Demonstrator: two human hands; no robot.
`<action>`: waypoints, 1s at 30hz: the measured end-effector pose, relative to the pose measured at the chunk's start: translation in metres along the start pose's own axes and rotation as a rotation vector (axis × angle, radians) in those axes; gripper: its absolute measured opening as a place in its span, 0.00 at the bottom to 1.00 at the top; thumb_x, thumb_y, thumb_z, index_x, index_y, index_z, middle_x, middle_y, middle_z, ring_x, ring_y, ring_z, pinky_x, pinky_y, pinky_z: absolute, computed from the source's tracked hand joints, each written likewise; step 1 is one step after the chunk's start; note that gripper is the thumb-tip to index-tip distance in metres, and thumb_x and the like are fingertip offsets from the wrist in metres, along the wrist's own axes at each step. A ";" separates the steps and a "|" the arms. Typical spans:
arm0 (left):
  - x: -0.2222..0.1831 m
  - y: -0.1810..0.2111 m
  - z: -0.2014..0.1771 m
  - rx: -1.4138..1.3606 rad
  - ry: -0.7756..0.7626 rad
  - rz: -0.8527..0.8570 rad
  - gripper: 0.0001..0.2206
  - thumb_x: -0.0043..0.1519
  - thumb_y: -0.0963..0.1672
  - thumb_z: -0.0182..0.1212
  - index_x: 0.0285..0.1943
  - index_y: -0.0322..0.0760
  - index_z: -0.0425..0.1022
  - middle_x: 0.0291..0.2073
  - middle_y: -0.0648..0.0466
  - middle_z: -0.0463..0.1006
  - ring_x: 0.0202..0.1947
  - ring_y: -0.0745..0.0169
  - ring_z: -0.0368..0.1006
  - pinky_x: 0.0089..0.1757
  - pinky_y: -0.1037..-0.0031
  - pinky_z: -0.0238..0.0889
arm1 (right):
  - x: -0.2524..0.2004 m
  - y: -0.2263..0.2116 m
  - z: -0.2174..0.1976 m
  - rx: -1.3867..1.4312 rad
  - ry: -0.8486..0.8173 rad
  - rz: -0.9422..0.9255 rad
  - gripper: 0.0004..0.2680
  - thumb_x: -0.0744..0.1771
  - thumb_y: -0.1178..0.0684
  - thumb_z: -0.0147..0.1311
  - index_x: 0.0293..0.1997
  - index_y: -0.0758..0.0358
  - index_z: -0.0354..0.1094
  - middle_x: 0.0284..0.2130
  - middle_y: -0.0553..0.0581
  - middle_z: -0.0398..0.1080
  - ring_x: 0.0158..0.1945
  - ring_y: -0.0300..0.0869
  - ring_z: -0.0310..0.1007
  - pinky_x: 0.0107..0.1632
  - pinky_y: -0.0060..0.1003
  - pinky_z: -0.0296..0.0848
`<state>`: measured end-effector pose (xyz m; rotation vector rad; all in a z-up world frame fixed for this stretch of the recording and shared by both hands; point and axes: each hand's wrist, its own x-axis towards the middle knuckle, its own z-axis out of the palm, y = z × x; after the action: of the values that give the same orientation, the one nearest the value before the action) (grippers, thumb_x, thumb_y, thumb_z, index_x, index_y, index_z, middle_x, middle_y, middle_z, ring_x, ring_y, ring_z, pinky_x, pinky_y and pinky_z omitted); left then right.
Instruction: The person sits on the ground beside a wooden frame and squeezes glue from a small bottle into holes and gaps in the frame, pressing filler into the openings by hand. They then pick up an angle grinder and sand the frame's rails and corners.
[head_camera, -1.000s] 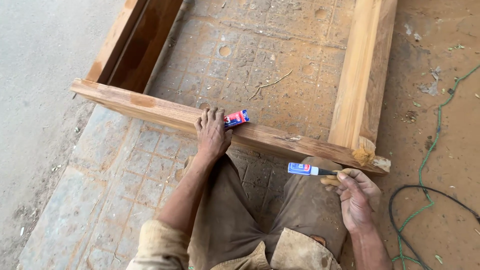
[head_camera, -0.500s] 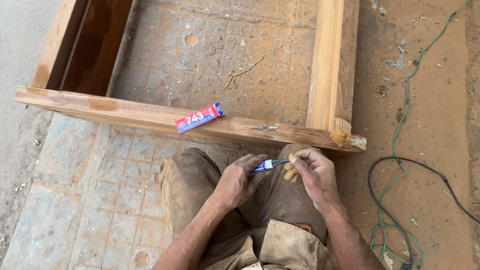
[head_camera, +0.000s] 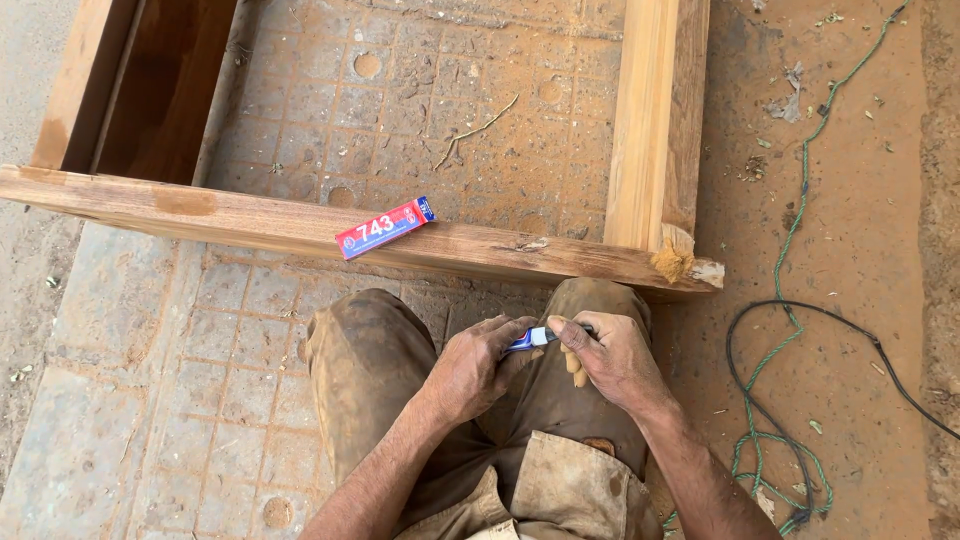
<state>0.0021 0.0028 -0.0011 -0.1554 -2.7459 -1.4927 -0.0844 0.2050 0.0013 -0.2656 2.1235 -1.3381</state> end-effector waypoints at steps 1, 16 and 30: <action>0.000 0.000 0.000 -0.002 -0.001 -0.001 0.19 0.60 0.42 0.65 0.60 0.32 0.74 0.43 0.43 0.79 0.45 0.40 0.76 0.44 0.57 0.70 | -0.001 0.000 -0.001 -0.001 -0.001 0.002 0.21 0.67 0.36 0.54 0.23 0.66 0.71 0.13 0.53 0.69 0.15 0.34 0.68 0.18 0.32 0.66; 0.003 -0.002 0.010 0.147 0.005 0.039 0.26 0.53 0.37 0.64 0.63 0.30 0.71 0.45 0.44 0.78 0.48 0.42 0.75 0.47 0.59 0.70 | 0.006 0.010 0.005 0.291 -0.005 0.143 0.19 0.67 0.39 0.55 0.24 0.68 0.71 0.12 0.55 0.68 0.13 0.36 0.64 0.17 0.31 0.62; 0.006 0.006 -0.010 -0.046 -0.055 -0.019 0.19 0.62 0.42 0.68 0.62 0.35 0.74 0.46 0.45 0.79 0.48 0.43 0.76 0.48 0.61 0.72 | -0.001 -0.001 -0.003 -0.071 0.028 -0.032 0.22 0.68 0.35 0.53 0.21 0.67 0.69 0.10 0.50 0.63 0.13 0.32 0.62 0.16 0.30 0.60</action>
<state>-0.0038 -0.0017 0.0097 -0.1737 -2.7640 -1.5813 -0.0853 0.2071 0.0034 -0.3136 2.2016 -1.2928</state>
